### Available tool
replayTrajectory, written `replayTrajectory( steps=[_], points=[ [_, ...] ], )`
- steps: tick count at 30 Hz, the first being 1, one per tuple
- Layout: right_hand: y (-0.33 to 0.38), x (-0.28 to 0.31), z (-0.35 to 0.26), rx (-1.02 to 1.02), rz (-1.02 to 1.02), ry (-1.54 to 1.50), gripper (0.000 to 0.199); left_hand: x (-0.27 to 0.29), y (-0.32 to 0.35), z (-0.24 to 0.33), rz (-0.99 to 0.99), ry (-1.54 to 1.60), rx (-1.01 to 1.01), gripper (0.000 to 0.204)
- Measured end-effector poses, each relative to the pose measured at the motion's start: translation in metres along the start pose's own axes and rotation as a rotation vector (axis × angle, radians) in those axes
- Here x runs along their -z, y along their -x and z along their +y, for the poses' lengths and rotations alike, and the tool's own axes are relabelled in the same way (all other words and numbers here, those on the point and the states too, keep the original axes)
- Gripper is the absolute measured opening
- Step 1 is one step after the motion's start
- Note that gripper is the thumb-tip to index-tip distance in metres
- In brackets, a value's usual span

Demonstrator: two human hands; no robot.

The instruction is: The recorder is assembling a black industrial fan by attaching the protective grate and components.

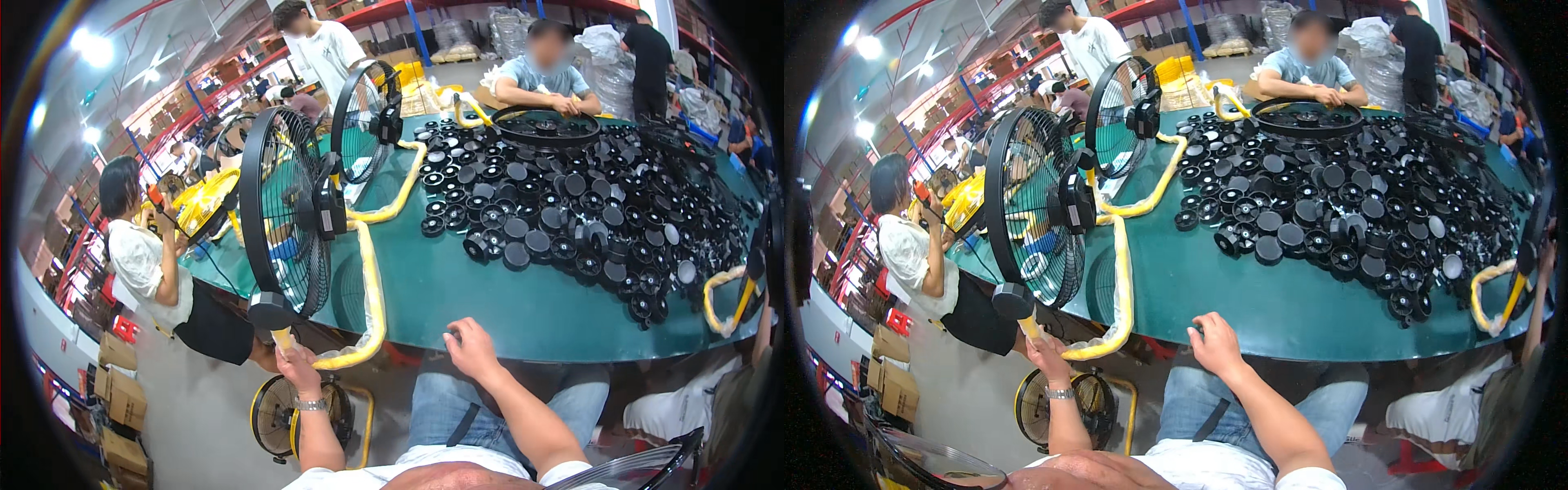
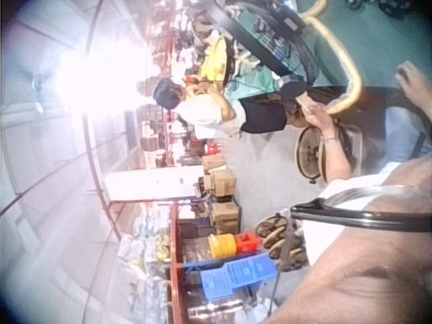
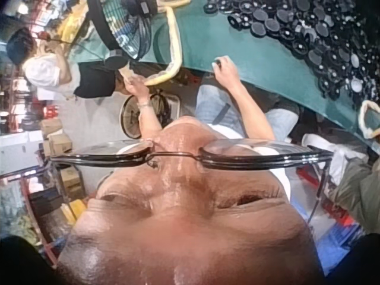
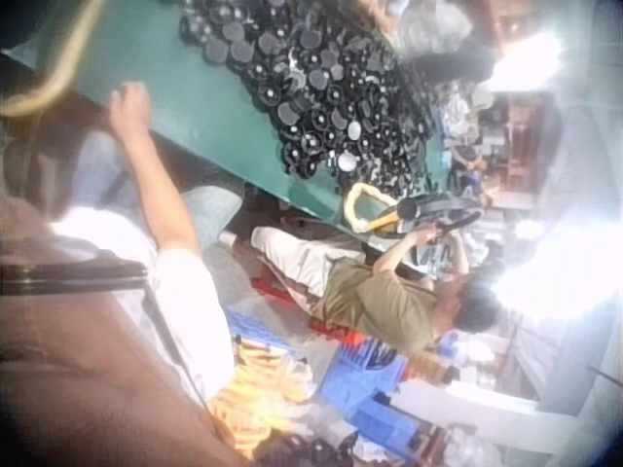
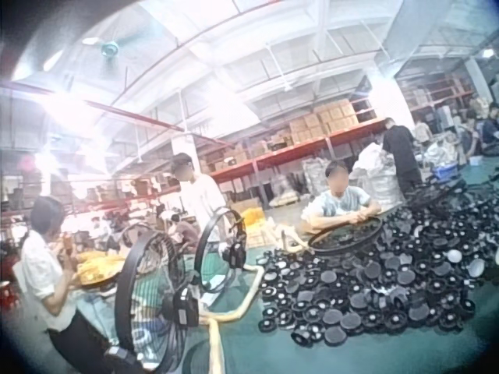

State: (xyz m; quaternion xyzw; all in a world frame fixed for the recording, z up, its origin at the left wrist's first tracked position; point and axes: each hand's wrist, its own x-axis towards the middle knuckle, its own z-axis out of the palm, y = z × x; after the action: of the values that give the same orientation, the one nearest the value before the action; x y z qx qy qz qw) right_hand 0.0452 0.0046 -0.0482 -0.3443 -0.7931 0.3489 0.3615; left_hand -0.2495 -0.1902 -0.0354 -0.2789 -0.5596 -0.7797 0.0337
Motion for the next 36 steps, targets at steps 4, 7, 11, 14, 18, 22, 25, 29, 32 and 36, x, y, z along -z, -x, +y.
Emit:
replayTrajectory(
  steps=[4, 7, 11, 14, 18, 22, 25, 29, 32, 36],
  points=[
    [-0.004, -0.009, -0.006, 0.039, -0.012, -0.081, 0.029, -0.010, 0.005, 0.011, -0.001, 0.016, 0.011, 0.053],
    [-0.008, -0.020, -0.022, -0.001, -0.105, -0.174, 0.041, -0.026, 0.020, 0.031, -0.071, 0.074, 0.014, 0.042],
    [-0.011, -0.045, -0.040, -0.299, -0.323, -0.542, 0.061, -0.036, 0.042, 0.066, -0.136, 0.165, 0.054, 0.044],
    [-0.014, -0.061, -0.043, -0.528, -0.532, -1.014, 0.050, -0.032, 0.056, 0.087, -0.110, 0.166, 0.085, 0.049],
    [-0.014, -0.081, -0.048, -0.578, -0.607, -1.355, 0.027, -0.021, 0.062, 0.103, -0.155, 0.126, 0.025, 0.057],
    [0.001, -0.096, -0.058, -0.480, -0.454, -1.216, 0.021, -0.013, 0.058, 0.108, -0.129, 0.063, -0.005, 0.059],
    [0.008, -0.099, -0.062, -0.388, -0.362, -1.150, 0.022, -0.010, 0.051, 0.108, -0.174, 0.046, -0.040, 0.059],
    [0.015, -0.093, -0.073, -0.415, -0.336, -1.065, 0.021, -0.004, 0.046, 0.111, -0.105, 0.016, 0.005, 0.059],
    [0.028, -0.091, -0.088, -0.465, -0.303, -0.990, 0.023, 0.007, 0.049, 0.114, 0.043, 0.075, 0.092, 0.054],
    [0.043, -0.090, -0.099, -0.435, -0.245, -0.999, 0.040, 0.025, 0.049, 0.106, -0.067, 0.223, 0.057, 0.047]
  ],
)
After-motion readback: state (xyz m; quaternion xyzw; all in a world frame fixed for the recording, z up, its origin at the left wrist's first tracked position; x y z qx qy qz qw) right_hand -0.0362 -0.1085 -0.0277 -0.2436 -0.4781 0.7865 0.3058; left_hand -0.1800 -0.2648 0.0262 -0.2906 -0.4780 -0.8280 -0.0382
